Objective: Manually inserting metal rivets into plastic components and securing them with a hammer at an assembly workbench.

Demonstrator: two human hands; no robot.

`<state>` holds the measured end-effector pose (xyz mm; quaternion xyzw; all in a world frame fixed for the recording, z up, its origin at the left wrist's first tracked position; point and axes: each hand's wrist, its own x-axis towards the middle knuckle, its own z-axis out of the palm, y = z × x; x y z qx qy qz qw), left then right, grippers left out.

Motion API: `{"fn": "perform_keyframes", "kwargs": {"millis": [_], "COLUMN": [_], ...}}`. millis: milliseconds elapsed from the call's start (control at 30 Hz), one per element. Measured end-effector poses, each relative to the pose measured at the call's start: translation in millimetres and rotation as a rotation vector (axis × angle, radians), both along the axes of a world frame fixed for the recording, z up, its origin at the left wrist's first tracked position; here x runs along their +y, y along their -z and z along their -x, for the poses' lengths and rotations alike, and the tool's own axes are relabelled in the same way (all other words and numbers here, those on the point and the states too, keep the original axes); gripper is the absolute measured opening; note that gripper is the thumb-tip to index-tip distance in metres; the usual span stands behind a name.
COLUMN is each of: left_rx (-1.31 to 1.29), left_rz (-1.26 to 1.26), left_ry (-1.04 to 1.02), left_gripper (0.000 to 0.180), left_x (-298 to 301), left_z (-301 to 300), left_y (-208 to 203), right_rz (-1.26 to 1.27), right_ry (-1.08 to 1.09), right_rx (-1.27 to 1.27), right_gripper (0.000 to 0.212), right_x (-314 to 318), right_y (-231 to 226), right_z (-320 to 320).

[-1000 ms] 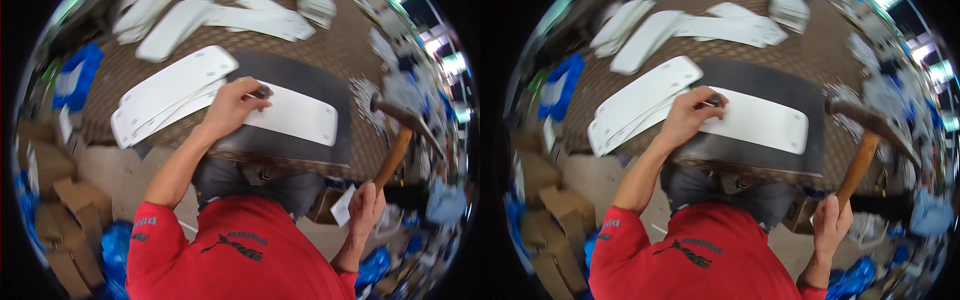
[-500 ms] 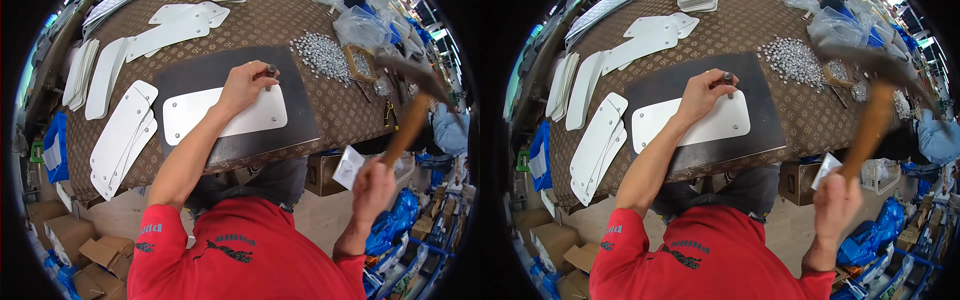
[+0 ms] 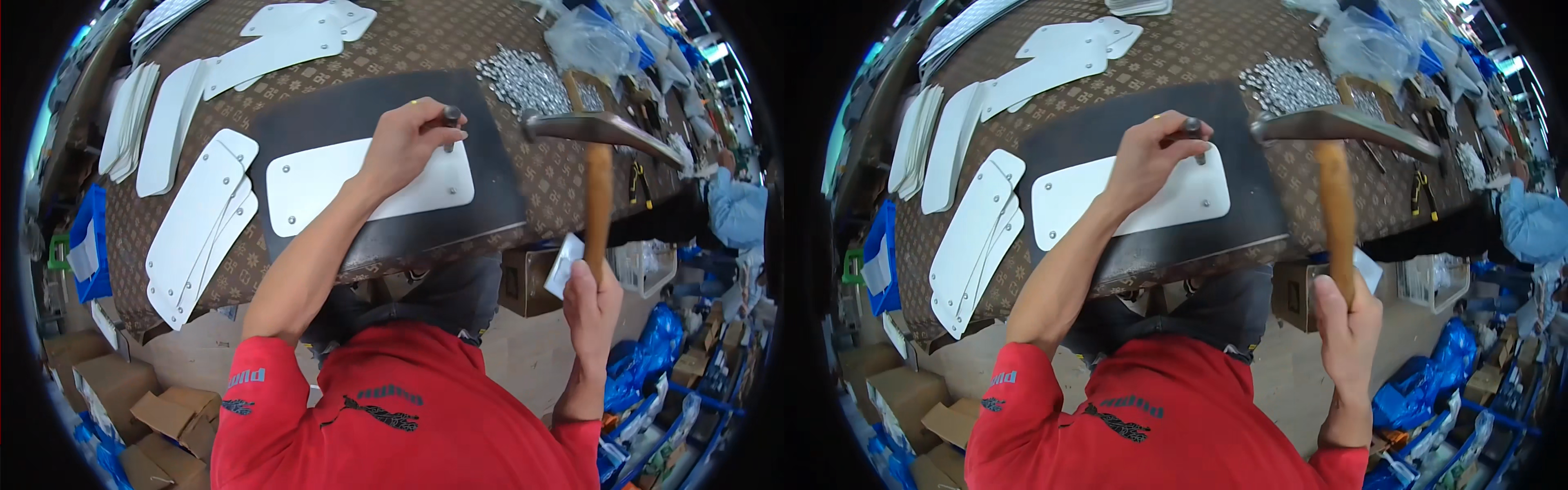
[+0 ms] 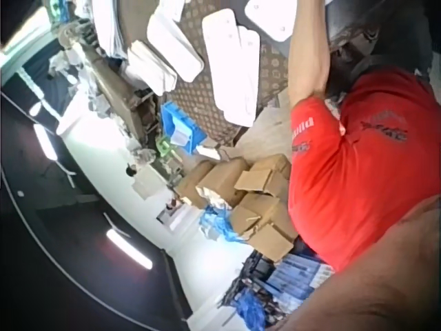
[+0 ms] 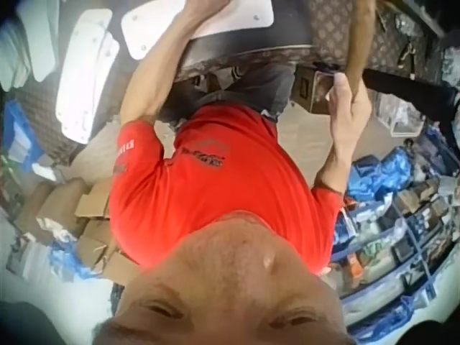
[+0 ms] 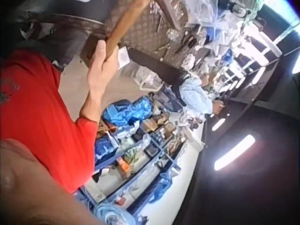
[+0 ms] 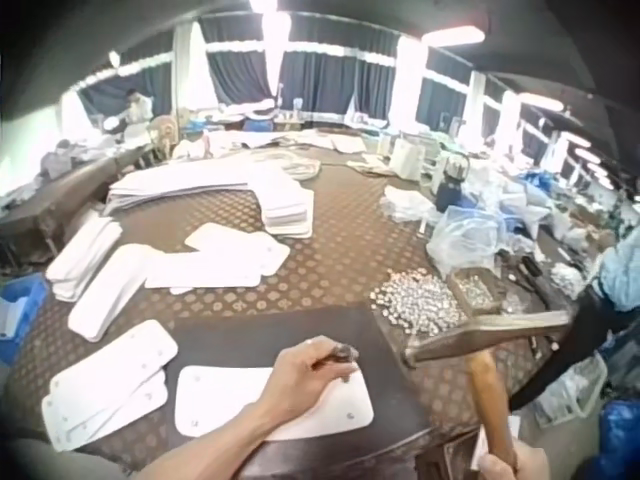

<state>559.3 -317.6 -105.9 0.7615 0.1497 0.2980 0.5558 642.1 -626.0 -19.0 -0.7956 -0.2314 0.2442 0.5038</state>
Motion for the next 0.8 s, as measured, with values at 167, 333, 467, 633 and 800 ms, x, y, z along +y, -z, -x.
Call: {"fn": "perform_keyframes", "kwargs": {"millis": [167, 333, 467, 633, 800], "left_rx": [-0.022, 0.049, 0.077, 0.0, -0.005], "left_rz": [0.132, 0.086, -0.096, -0.209, 0.187], "left_ry": [0.098, 0.137, 0.141, 0.08, 0.039], "left_gripper": [0.013, 0.015, 0.018, 0.017, 0.024], "left_x": [-19, -29, -33, -29, -54], "left_z": [11, 21, 20, 26, 29], "left_y": [4, 17, 15, 22, 6], "right_rz": [-0.156, -0.348, -0.912, 0.379, 0.015], "right_ry": [0.158, 0.3, 0.11, -0.363, 0.034], "right_rx": [-0.008, -0.49, -0.102, -0.486, 0.084], "right_gripper": [0.026, 0.031, 0.032, 0.034, 0.03], "right_x": [-17, -29, -20, -1, -13], "right_y": [-14, -44, -67, 14, 28], "right_z": [2, -2, 13, 0, 7]}}
